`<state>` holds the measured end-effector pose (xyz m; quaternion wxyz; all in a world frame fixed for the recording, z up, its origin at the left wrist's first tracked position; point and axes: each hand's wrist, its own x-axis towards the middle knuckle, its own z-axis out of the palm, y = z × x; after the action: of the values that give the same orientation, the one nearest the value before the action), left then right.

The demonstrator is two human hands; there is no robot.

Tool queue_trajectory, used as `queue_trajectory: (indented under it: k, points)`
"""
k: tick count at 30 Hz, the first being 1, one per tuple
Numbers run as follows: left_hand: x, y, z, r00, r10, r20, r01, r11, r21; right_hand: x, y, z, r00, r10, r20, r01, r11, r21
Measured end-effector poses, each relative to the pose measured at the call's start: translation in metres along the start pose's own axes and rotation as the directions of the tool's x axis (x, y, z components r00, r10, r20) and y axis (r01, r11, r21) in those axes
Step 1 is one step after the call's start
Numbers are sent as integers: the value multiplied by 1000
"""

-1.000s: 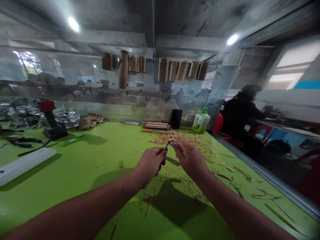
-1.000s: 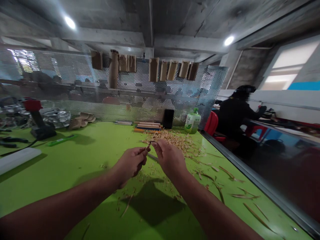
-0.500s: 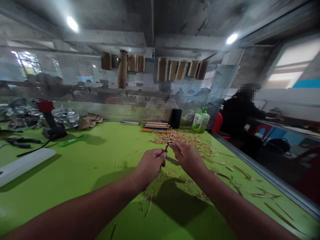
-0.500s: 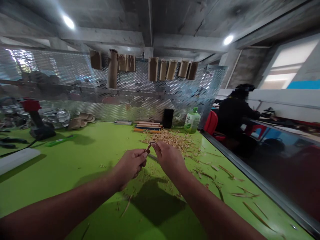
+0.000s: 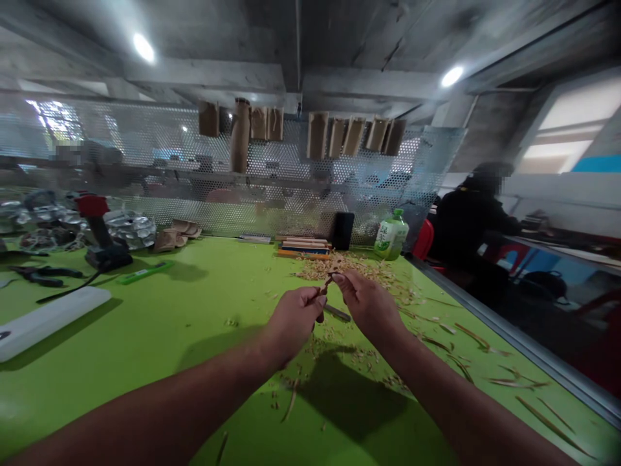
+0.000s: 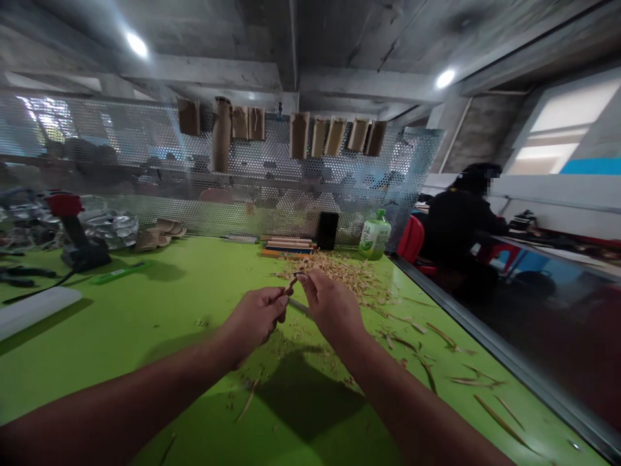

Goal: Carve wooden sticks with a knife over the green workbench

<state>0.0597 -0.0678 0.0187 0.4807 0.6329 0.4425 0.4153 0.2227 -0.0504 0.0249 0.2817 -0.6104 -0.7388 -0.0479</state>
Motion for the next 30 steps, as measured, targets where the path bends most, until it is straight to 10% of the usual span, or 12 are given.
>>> queue_trajectory:
  k: [30]
  points:
    - [-5, 3, 3, 998, -58, -22, 57, 997, -51, -3, -3, 5, 999, -24, 41, 22, 999, 46]
